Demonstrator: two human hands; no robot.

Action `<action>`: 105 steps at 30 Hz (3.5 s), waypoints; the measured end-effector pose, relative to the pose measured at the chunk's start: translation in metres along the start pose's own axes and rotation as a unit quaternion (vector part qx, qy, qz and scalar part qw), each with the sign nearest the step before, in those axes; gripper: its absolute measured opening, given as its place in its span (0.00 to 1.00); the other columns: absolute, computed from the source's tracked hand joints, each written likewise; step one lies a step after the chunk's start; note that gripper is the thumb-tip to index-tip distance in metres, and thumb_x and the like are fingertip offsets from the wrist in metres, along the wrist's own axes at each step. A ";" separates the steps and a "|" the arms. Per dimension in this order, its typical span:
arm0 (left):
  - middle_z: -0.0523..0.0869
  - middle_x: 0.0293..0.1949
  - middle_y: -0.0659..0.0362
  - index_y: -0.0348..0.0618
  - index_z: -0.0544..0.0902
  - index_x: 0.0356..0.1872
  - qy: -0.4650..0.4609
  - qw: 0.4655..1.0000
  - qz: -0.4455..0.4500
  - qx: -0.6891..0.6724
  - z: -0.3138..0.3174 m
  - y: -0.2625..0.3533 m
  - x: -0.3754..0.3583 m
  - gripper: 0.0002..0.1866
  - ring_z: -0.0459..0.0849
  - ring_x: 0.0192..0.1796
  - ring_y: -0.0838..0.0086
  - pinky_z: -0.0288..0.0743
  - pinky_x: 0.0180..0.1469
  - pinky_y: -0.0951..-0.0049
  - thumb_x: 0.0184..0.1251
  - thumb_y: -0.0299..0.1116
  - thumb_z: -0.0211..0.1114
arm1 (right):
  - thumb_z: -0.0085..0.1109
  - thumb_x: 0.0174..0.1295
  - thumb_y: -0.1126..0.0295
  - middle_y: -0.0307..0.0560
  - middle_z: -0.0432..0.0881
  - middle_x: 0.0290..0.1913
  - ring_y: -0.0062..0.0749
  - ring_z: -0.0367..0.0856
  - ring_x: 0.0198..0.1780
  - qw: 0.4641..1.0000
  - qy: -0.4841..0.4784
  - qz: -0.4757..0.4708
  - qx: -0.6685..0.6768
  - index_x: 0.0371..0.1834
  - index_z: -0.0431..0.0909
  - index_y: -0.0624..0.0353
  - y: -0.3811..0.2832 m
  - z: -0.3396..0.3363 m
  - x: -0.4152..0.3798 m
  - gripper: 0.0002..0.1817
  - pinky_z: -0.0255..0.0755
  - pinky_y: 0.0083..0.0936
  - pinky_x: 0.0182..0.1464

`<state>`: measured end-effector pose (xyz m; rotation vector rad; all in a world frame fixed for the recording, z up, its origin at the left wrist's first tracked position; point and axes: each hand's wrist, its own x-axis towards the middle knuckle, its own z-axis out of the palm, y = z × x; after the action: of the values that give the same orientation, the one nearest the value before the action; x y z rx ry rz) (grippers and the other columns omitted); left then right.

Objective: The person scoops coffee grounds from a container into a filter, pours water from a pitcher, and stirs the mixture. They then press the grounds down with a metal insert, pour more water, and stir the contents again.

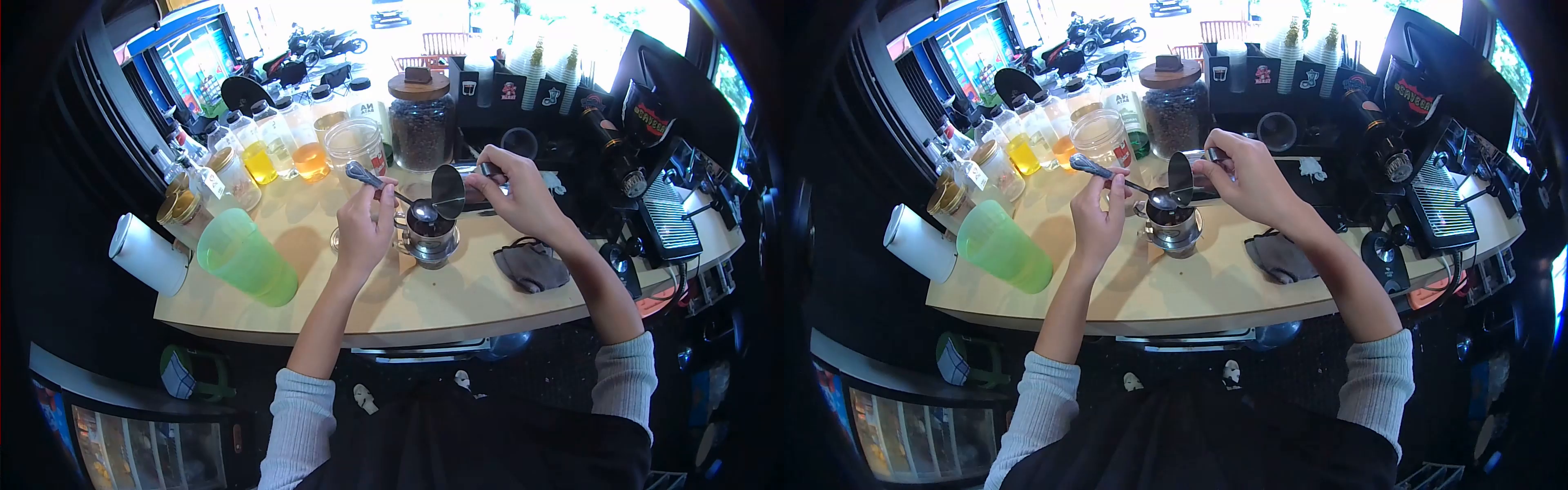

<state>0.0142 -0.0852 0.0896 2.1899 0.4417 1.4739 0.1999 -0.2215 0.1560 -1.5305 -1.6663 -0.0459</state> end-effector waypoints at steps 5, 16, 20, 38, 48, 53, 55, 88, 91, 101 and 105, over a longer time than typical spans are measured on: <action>0.85 0.26 0.51 0.33 0.81 0.37 -0.004 1.000 0.001 -0.013 0.001 0.002 -0.001 0.08 0.86 0.29 0.68 0.76 0.32 0.71 0.69 0.29 0.58 | 0.63 0.60 0.71 0.45 0.64 0.19 0.26 0.60 0.21 1.000 0.008 -0.012 -0.010 0.30 0.67 0.66 0.001 -0.002 0.001 0.13 0.57 0.27 0.25; 0.83 0.32 0.56 0.33 0.78 0.40 -0.030 0.985 -0.075 -0.150 -0.005 -0.016 -0.008 0.09 0.81 0.36 0.78 0.75 0.41 0.76 0.72 0.29 0.55 | 0.62 0.62 0.70 0.38 0.59 0.16 0.19 0.56 0.20 0.999 0.026 0.009 0.026 0.29 0.68 0.65 0.006 -0.012 0.007 0.13 0.55 0.23 0.22; 0.79 0.35 0.60 0.33 0.75 0.44 -0.078 0.962 -0.112 -0.236 -0.008 -0.022 -0.015 0.10 0.77 0.41 0.81 0.73 0.47 0.77 0.75 0.30 0.51 | 0.62 0.62 0.70 0.40 0.61 0.16 0.20 0.58 0.20 1.000 0.012 -0.011 -0.019 0.31 0.68 0.65 -0.002 -0.017 0.009 0.12 0.55 0.24 0.22; 0.75 0.37 0.62 0.38 0.72 0.48 -0.072 0.960 -0.139 -0.233 -0.027 -0.022 -0.020 0.08 0.73 0.41 0.83 0.67 0.45 0.81 0.76 0.30 0.48 | 0.62 0.62 0.71 0.43 0.65 0.18 0.22 0.62 0.19 1.000 -0.012 -0.004 -0.008 0.32 0.68 0.66 -0.003 -0.012 0.007 0.12 0.58 0.26 0.23; 0.78 0.34 0.63 0.38 0.74 0.48 -0.050 0.964 -0.116 -0.233 -0.033 -0.017 -0.023 0.09 0.68 0.26 0.90 0.60 0.26 0.87 0.75 0.30 0.50 | 0.63 0.60 0.72 0.43 0.63 0.18 0.23 0.60 0.21 1.000 -0.015 -0.005 -0.009 0.30 0.68 0.66 -0.005 -0.002 0.009 0.12 0.57 0.27 0.24; 0.78 0.36 0.59 0.35 0.75 0.45 -0.055 0.974 -0.108 -0.193 -0.033 -0.009 -0.023 0.08 0.76 0.40 0.81 0.71 0.44 0.79 0.75 0.29 0.50 | 0.63 0.60 0.70 0.39 0.57 0.19 0.24 0.56 0.24 1.000 -0.015 -0.003 -0.001 0.32 0.69 0.63 0.000 0.004 0.013 0.12 0.54 0.25 0.25; 0.78 0.36 0.59 0.35 0.75 0.44 -0.054 0.973 -0.110 -0.196 -0.031 -0.009 -0.024 0.08 0.76 0.41 0.80 0.71 0.46 0.78 0.75 0.28 0.50 | 0.63 0.60 0.69 0.39 0.57 0.19 0.24 0.56 0.24 1.000 -0.012 -0.005 -0.004 0.32 0.69 0.63 0.003 0.005 0.014 0.12 0.54 0.26 0.26; 0.79 0.36 0.56 0.36 0.74 0.42 -0.054 0.992 -0.025 -0.115 -0.012 -0.004 -0.020 0.05 0.82 0.38 0.72 0.74 0.45 0.72 0.72 0.27 0.52 | 0.52 0.70 0.67 0.32 0.70 0.25 0.13 0.67 0.28 0.934 0.099 0.213 0.269 0.33 0.69 0.58 0.136 0.048 -0.062 0.09 0.63 0.16 0.29; 0.79 0.34 0.57 0.36 0.74 0.41 -0.045 0.994 -0.015 -0.102 -0.008 -0.004 -0.020 0.05 0.80 0.37 0.74 0.74 0.43 0.74 0.72 0.27 0.52 | 0.50 0.71 0.66 0.34 0.70 0.26 0.15 0.67 0.29 0.935 0.103 0.212 0.266 0.33 0.69 0.59 0.149 0.059 -0.067 0.10 0.63 0.17 0.33; 0.80 0.37 0.54 0.38 0.75 0.41 -0.078 0.996 0.002 -0.035 -0.001 0.005 -0.017 0.05 0.79 0.46 0.61 0.69 0.51 0.65 0.70 0.28 0.55 | 0.51 0.68 0.67 0.45 0.74 0.36 0.23 0.74 0.37 0.964 0.040 0.239 0.107 0.41 0.72 0.64 0.166 0.050 -0.079 0.10 0.70 0.24 0.41; 0.80 0.38 0.53 0.39 0.75 0.41 -0.086 0.995 0.037 -0.032 0.007 0.013 -0.013 0.05 0.77 0.48 0.57 0.67 0.55 0.62 0.69 0.28 0.56 | 0.57 0.64 0.69 0.50 0.73 0.47 0.25 0.76 0.38 0.985 0.025 0.161 -0.047 0.49 0.72 0.66 0.131 0.029 -0.065 0.15 0.72 0.24 0.41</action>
<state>0.0166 -0.1037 0.0843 2.2794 0.2533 1.3046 0.2856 -0.2255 0.0345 -1.8386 -1.3761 0.0085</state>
